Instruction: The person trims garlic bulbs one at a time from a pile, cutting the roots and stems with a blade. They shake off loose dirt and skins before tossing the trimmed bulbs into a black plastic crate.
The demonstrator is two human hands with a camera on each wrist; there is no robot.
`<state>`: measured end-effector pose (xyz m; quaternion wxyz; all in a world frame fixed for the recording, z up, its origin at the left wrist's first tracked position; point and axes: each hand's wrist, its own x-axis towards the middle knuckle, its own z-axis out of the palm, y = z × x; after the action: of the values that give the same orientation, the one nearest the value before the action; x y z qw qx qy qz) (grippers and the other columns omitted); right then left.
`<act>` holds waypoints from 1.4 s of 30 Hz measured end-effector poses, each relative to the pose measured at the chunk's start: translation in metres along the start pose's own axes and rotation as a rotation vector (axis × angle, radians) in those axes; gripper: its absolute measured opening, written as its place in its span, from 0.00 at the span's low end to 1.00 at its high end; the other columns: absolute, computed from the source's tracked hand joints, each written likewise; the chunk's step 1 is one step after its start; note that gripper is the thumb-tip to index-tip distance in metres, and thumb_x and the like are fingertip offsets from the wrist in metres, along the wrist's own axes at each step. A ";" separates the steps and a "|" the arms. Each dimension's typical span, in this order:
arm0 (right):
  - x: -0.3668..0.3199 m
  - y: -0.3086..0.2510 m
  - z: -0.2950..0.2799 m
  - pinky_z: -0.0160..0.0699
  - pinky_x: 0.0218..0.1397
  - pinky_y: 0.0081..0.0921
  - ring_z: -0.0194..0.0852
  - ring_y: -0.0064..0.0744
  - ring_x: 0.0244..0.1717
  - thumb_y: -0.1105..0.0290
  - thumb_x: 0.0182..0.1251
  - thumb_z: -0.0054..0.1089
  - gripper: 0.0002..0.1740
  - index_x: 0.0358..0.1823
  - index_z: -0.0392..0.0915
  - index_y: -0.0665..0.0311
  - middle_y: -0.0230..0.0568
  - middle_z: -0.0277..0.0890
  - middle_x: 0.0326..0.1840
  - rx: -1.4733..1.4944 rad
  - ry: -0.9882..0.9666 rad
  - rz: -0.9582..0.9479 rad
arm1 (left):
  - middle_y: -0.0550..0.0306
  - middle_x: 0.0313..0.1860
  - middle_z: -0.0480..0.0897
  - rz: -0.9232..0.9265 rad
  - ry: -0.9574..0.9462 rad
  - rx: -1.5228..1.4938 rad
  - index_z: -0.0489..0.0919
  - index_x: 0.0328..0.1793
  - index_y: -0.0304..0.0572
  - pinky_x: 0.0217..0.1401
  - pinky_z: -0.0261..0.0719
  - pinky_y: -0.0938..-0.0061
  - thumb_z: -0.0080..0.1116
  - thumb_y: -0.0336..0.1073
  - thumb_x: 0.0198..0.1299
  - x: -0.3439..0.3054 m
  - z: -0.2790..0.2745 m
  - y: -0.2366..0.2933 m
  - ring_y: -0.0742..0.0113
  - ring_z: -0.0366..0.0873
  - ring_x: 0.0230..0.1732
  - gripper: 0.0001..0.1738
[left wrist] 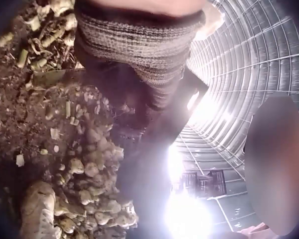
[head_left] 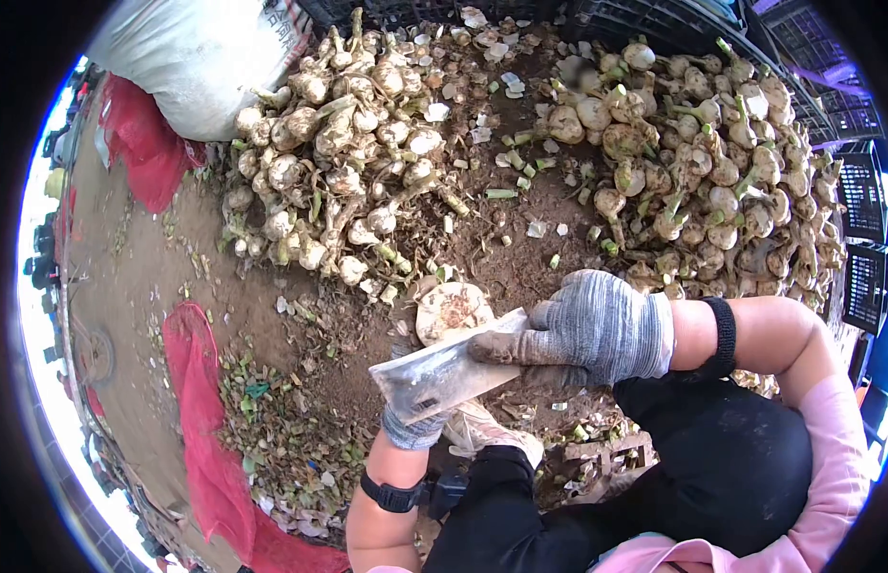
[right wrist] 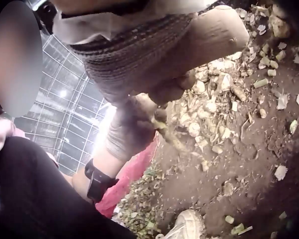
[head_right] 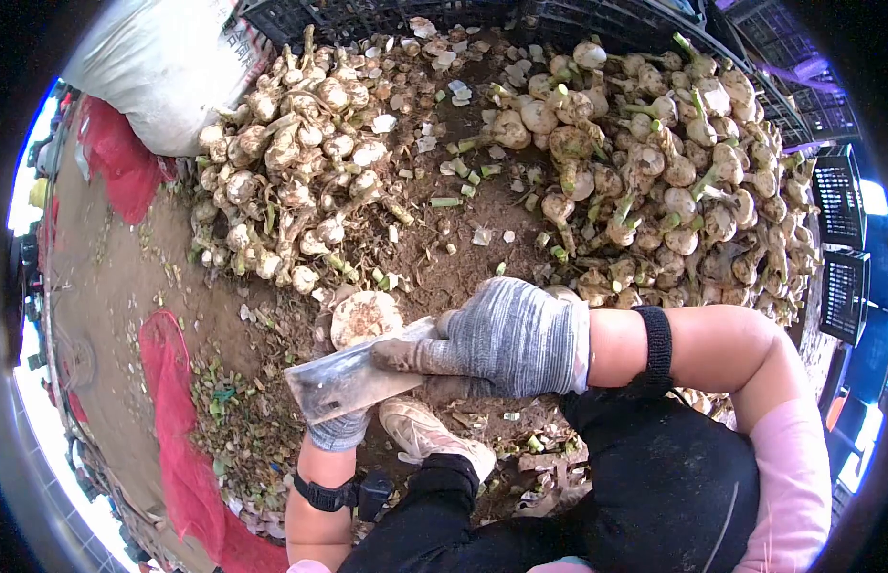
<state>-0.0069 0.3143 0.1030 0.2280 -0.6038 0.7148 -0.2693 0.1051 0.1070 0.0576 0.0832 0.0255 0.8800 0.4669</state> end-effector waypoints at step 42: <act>-0.064 0.070 0.007 0.75 0.56 0.33 0.79 0.42 0.53 0.51 0.74 0.43 0.30 0.70 0.62 0.60 0.53 0.79 0.53 0.394 -0.213 0.664 | 0.65 0.20 0.73 0.357 0.017 0.002 0.74 0.22 0.49 0.32 0.75 0.69 0.70 0.42 0.50 -0.015 -0.029 0.016 0.67 0.73 0.24 0.15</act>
<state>-0.0440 0.3857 0.0516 0.4871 -0.3093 0.7779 -0.2488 0.1140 0.0905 0.0887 -0.0087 0.1776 0.8626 0.4737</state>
